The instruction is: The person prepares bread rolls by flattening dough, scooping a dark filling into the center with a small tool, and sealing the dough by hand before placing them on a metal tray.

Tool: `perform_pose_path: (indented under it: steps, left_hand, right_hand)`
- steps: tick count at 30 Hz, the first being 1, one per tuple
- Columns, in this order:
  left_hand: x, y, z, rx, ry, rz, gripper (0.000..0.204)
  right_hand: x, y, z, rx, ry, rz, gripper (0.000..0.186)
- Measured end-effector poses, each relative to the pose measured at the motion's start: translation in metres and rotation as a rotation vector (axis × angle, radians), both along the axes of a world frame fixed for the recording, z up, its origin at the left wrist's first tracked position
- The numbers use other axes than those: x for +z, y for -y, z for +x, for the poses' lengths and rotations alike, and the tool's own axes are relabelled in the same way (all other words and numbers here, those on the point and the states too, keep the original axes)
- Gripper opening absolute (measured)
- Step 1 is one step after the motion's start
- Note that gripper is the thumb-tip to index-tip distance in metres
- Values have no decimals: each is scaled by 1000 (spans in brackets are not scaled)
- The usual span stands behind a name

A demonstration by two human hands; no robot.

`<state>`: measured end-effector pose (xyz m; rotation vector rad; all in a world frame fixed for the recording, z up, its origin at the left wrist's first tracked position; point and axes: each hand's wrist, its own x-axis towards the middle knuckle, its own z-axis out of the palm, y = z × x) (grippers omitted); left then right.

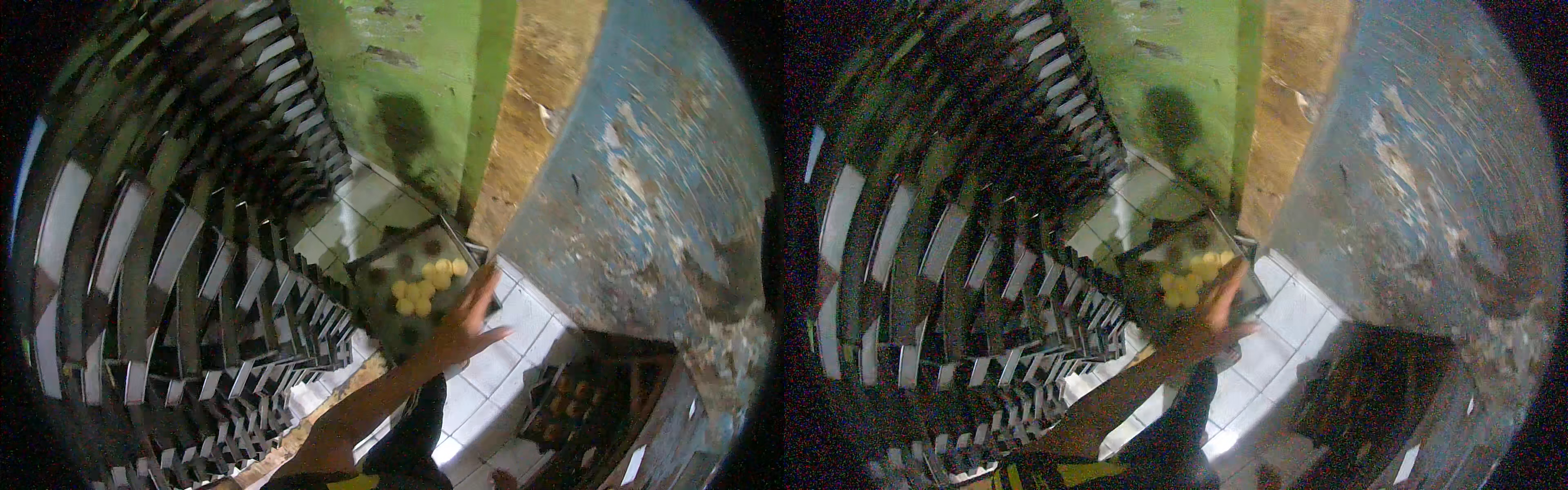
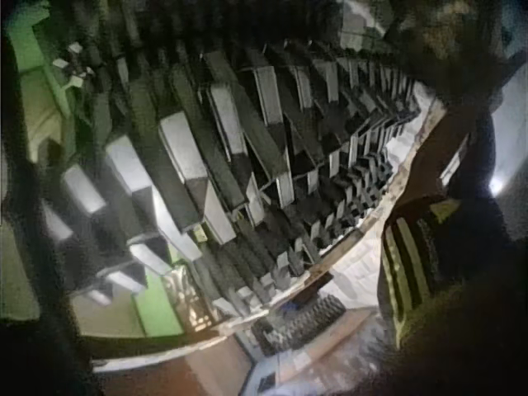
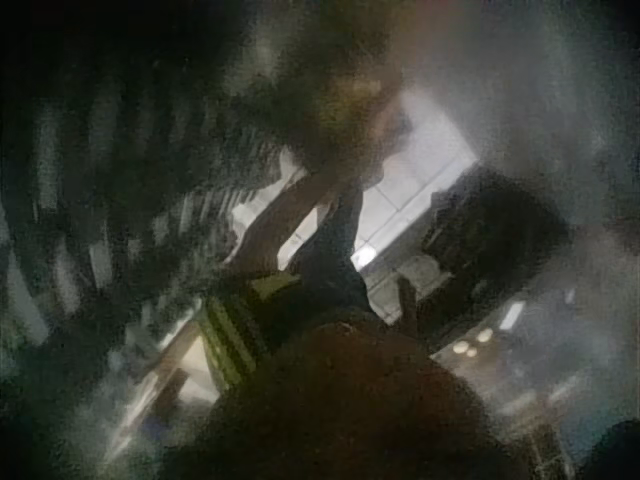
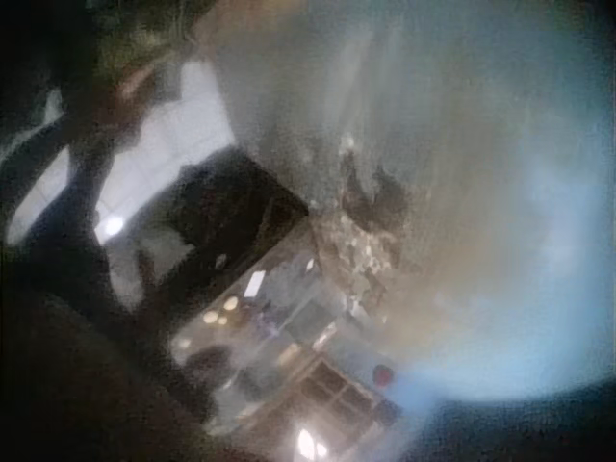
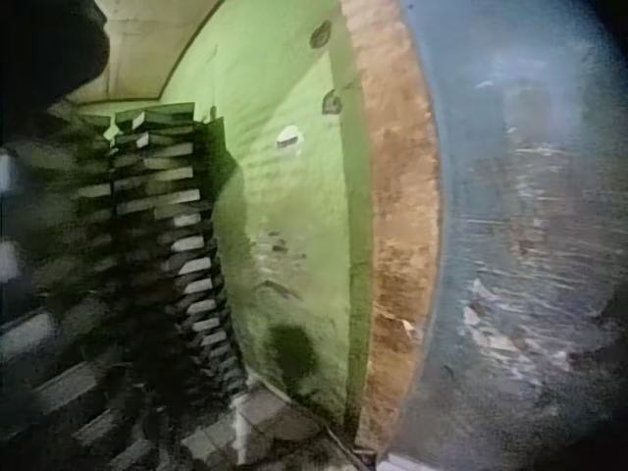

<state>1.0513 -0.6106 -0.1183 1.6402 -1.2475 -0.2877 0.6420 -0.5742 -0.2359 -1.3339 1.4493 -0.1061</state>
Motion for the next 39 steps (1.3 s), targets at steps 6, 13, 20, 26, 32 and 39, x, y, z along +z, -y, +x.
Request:
perform_pose_path:
  steps: [6,13,20,26,32,39]
  left_hand:
    - [54,221,118,139,298,-283,114]
    - [-37,372,165,562,1421,-99,84]
    - [-40,354,186,54,1004,-185,72]
    - [-36,352,187,-69,826,-199,69]
    - [-34,352,192,-115,752,-204,66]
    - [-32,359,189,-144,712,-217,62]
  right_hand:
    - [-11,152,164,42,8,-175,41]
    - [-20,343,392,204,112,-457,40]
    - [-46,446,582,351,208,-582,39]
    - [-79,481,677,440,205,-627,38]
    - [-102,490,724,509,182,-627,37]
    - [-106,494,738,553,169,-641,37]
